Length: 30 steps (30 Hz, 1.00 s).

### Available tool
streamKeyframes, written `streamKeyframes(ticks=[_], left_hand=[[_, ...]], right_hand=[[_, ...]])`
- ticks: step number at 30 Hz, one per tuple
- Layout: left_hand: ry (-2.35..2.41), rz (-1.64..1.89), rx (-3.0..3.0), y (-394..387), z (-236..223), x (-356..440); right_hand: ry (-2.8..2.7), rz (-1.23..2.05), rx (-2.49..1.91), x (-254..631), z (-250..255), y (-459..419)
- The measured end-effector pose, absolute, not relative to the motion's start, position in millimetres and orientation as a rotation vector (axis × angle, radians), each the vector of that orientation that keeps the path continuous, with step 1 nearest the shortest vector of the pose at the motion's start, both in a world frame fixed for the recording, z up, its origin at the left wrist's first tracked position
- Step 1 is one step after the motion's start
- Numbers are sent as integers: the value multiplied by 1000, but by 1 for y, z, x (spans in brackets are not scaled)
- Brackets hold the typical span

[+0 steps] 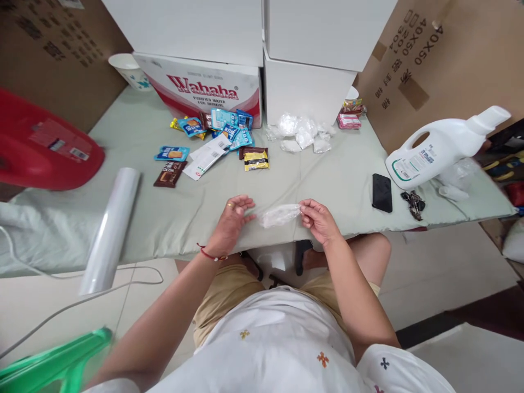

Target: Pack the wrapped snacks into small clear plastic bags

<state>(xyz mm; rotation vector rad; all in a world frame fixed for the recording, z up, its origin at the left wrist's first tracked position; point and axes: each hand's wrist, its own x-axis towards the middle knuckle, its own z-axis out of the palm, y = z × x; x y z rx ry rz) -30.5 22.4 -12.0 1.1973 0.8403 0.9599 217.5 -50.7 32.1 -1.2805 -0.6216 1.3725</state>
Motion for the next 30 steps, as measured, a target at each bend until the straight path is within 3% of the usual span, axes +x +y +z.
streamKeyframes(ticks=[4, 10, 14, 18, 24, 30], left_hand=[[904, 898, 1548, 2, -10, -8], [1328, 1050, 1522, -22, -9, 9], [1381, 1107, 1659, -25, -9, 10], [1392, 1098, 1521, -7, -12, -3], [1175, 1037, 1139, 25, -22, -30], [1162, 1112, 1032, 25, -24, -29]], right_hand=[[-692, 1480, -1278, 222, 29, -48], [-608, 1228, -1326, 198, 17, -58], [-716, 1347, -1419, 166, 4, -65], [-689, 1289, -1426, 169, 2, -53], [-771, 1511, -1465, 220, 16, -47], [-815, 1086, -1600, 236, 15, -50]])
